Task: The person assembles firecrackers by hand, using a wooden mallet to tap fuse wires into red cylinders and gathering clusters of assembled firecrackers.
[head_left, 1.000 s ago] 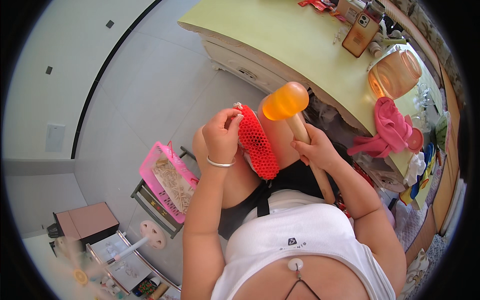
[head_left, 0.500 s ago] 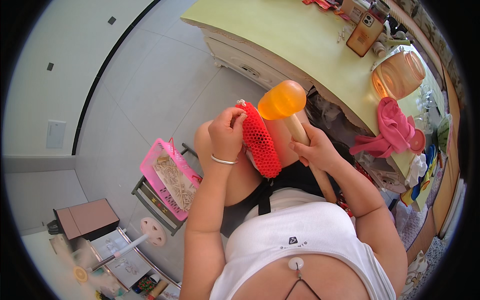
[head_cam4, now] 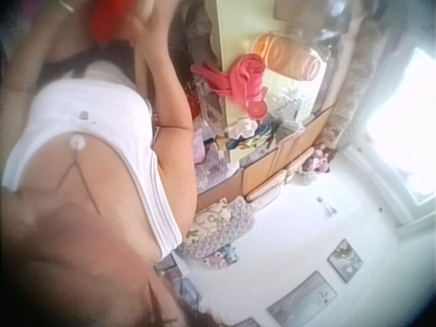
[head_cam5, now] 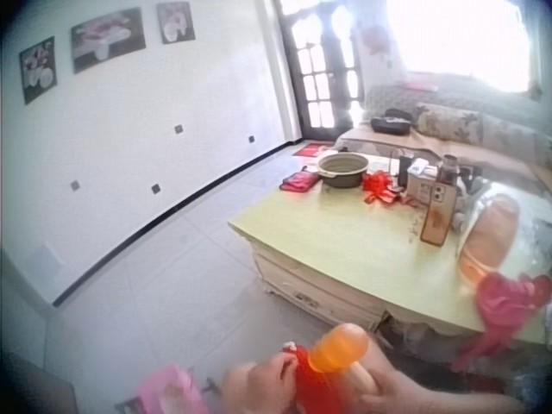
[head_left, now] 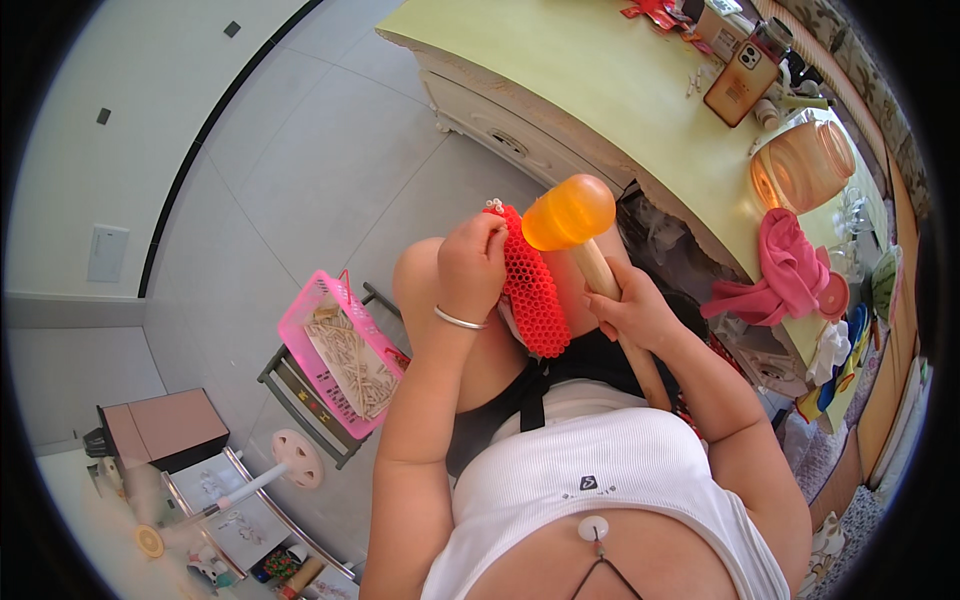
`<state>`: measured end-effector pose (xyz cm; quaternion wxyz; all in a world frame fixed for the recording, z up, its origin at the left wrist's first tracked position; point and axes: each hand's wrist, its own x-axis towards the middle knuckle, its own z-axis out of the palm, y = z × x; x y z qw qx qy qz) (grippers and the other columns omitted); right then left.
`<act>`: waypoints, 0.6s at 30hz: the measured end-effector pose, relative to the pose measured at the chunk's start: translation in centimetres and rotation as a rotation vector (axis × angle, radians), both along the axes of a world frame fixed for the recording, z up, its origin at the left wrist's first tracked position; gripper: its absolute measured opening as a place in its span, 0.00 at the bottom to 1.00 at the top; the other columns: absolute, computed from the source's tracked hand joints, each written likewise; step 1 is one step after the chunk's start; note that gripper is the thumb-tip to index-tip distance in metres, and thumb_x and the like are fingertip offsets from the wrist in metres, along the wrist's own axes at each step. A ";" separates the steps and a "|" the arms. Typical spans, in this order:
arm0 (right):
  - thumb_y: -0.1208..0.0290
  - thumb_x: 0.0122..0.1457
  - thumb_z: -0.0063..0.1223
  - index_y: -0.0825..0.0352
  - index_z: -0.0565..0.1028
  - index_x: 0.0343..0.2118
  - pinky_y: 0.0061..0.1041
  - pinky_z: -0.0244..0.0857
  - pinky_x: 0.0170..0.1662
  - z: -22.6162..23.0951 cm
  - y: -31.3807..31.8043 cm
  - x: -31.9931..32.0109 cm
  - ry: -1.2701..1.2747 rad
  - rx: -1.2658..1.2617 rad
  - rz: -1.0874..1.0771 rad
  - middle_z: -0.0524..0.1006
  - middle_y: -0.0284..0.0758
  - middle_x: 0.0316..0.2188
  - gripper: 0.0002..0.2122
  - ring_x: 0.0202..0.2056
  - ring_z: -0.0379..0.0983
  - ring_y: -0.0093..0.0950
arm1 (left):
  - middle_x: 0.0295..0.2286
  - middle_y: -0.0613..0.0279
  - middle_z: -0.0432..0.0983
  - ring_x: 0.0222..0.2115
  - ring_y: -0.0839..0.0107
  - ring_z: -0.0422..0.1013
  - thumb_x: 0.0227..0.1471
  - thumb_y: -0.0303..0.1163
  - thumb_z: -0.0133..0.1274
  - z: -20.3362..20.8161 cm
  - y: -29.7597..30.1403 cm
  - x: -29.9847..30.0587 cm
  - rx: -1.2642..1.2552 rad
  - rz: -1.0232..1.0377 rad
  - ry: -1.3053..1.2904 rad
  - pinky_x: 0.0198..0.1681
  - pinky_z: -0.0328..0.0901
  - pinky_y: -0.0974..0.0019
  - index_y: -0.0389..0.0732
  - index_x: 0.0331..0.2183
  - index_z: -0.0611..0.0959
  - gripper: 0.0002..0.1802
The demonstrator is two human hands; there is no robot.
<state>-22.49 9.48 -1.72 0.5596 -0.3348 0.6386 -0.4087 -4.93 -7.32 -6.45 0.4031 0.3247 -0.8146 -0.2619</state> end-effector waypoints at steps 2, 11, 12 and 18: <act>0.77 0.60 0.54 0.69 0.68 0.37 0.18 0.62 0.19 0.0 0.0 0.0 0.000 0.004 0.002 0.68 0.27 0.21 0.06 0.15 0.67 0.17 | 0.29 0.52 0.80 0.25 0.58 0.75 0.49 0.23 0.61 0.3 -0.1 -0.1 -0.208 -0.038 -0.113 0.30 0.70 0.61 0.36 0.34 0.82 0.08; 0.70 0.61 0.58 0.72 0.70 0.47 0.27 0.69 0.27 7.1 -2.2 1.2 0.217 -0.095 0.151 0.74 0.37 0.26 0.15 0.24 0.73 0.26 | 0.36 0.61 0.82 0.26 0.77 0.75 0.49 0.19 0.59 1.6 0.9 1.7 0.231 0.094 0.084 0.30 0.69 0.73 0.37 0.46 0.81 0.20; 0.70 0.61 0.58 0.72 0.70 0.48 0.30 0.70 0.31 6.9 -2.3 1.4 0.318 -0.270 0.149 0.75 0.39 0.29 0.16 0.27 0.74 0.31 | 0.37 0.62 0.81 0.27 0.79 0.75 0.49 0.19 0.58 1.2 0.6 2.5 0.192 0.146 0.162 0.30 0.69 0.74 0.36 0.47 0.81 0.21; 0.69 0.57 0.60 0.72 0.69 0.44 0.37 0.68 0.36 3.1 -3.9 0.1 0.761 -0.173 0.328 0.74 0.46 0.26 0.17 0.31 0.74 0.42 | 0.37 0.60 0.81 0.27 0.77 0.74 0.50 0.22 0.58 -2.0 -3.2 12.6 0.258 0.566 0.266 0.30 0.69 0.73 0.36 0.43 0.83 0.15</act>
